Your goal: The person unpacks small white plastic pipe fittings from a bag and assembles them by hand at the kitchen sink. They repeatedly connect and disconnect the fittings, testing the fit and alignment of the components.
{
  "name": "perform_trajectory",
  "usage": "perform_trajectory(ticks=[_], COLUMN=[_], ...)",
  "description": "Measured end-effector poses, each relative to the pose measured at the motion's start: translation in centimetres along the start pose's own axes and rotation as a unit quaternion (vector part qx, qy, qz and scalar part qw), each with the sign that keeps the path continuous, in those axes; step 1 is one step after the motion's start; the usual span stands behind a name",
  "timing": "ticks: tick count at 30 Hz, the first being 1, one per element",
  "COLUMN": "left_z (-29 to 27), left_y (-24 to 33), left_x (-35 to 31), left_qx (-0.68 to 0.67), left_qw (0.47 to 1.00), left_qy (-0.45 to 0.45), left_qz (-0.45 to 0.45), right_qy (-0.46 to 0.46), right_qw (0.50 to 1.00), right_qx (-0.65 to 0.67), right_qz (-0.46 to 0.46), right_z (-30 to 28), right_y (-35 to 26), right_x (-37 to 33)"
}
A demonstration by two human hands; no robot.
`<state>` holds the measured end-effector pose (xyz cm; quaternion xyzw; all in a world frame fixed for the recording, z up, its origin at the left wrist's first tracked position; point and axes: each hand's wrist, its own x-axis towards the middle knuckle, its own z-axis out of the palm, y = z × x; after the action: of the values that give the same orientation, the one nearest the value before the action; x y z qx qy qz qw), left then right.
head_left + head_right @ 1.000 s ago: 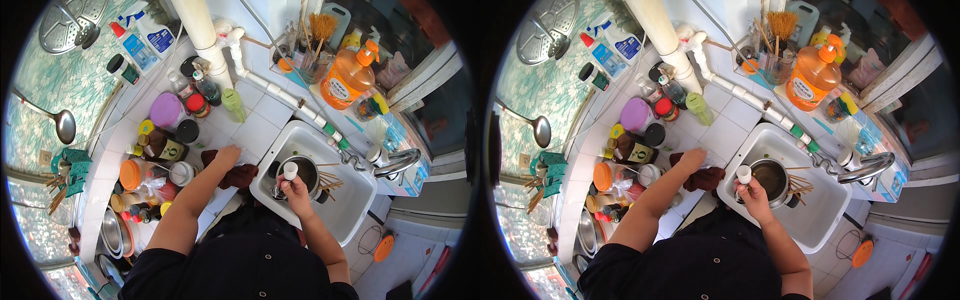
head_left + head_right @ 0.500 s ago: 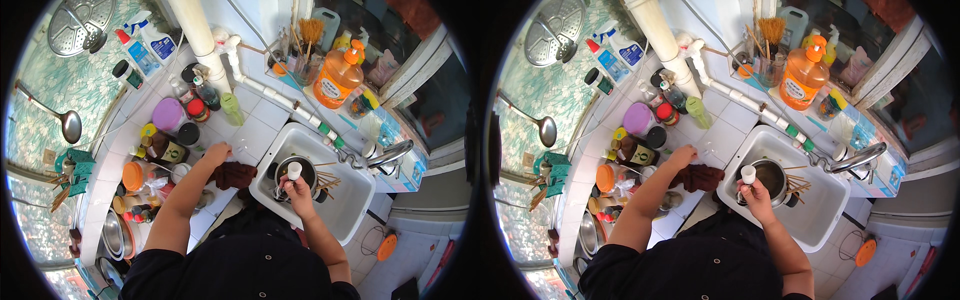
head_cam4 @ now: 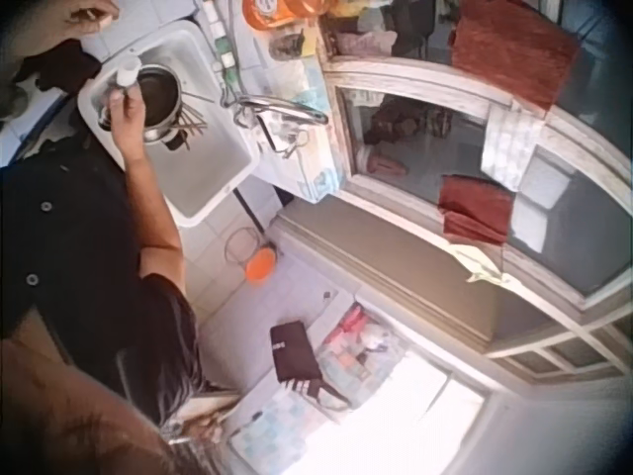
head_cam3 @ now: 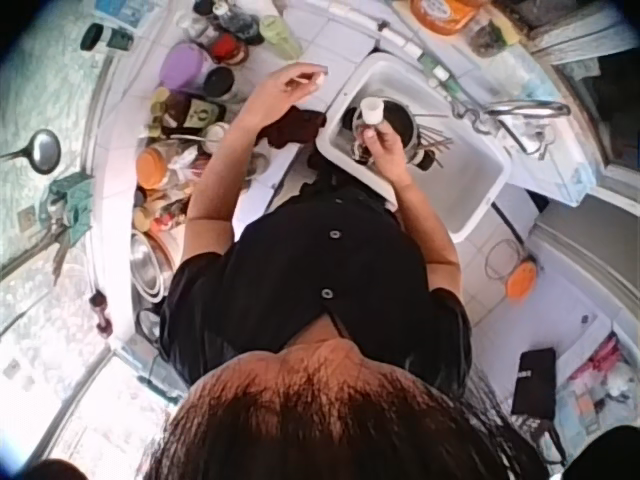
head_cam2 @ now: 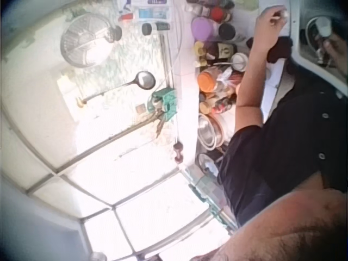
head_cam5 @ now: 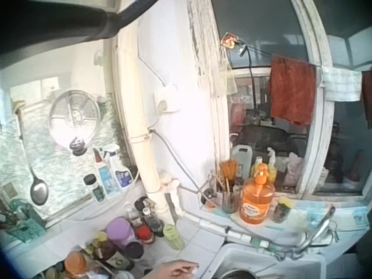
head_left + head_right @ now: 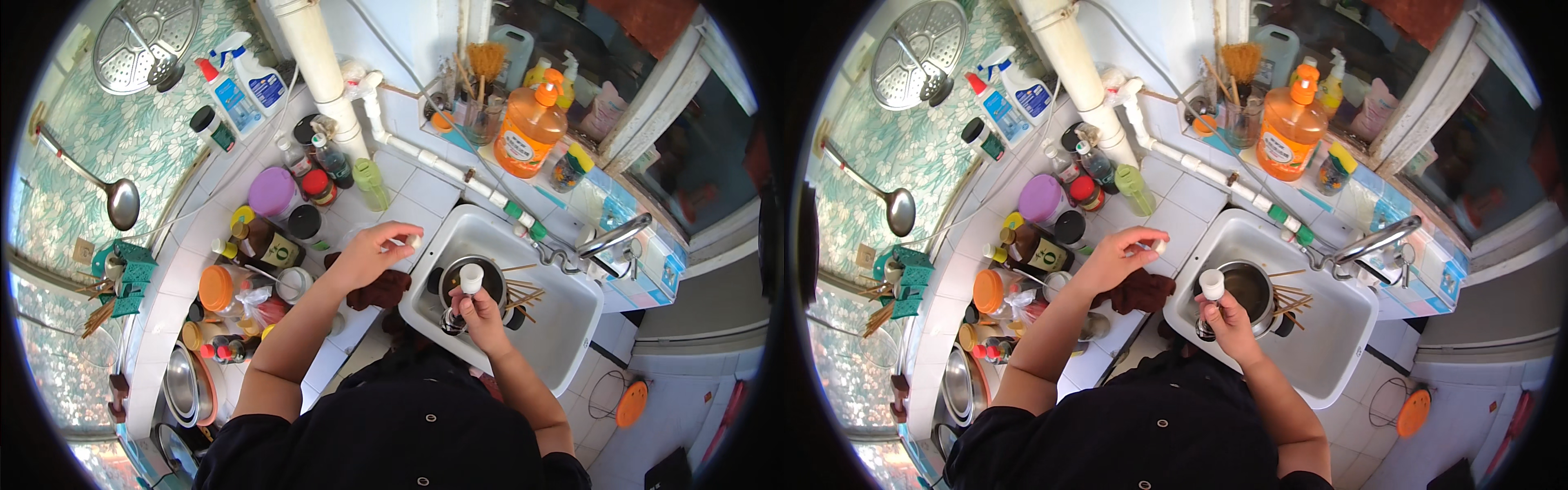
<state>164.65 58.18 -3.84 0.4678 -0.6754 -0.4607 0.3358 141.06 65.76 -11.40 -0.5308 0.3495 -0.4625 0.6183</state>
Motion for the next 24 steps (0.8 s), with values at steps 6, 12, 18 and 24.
perform_trajectory(ticks=[6, 12, 18, 24], left_z=[4.8, 9.3, 11.7, 13.1], left_y=[5.4, 7.8, 9.7, 10.5], left_x=[0.0, 1.5, 2.4, 3.2], left_qx=[-0.159, -0.195, -0.084, -0.018], left_qw=[0.978, 0.963, 0.971, 0.965], left_qy=[-0.122, -0.172, -0.184, -0.178], left_qz=[0.06, 0.077, 0.13, 0.191], right_qy=[0.015, 0.072, 0.089, 0.11], right_qw=[0.999, 0.996, 0.994, 0.991], right_qx=[-0.01, -0.028, -0.026, -0.056], right_qz=[-0.035, -0.037, -0.053, -0.06], right_z=[-2.0, -4.5, -6.6, -8.1], right_y=[-1.6, -3.1, -3.7, -3.5], right_x=[-2.3, -4.8, -6.3, -6.9])
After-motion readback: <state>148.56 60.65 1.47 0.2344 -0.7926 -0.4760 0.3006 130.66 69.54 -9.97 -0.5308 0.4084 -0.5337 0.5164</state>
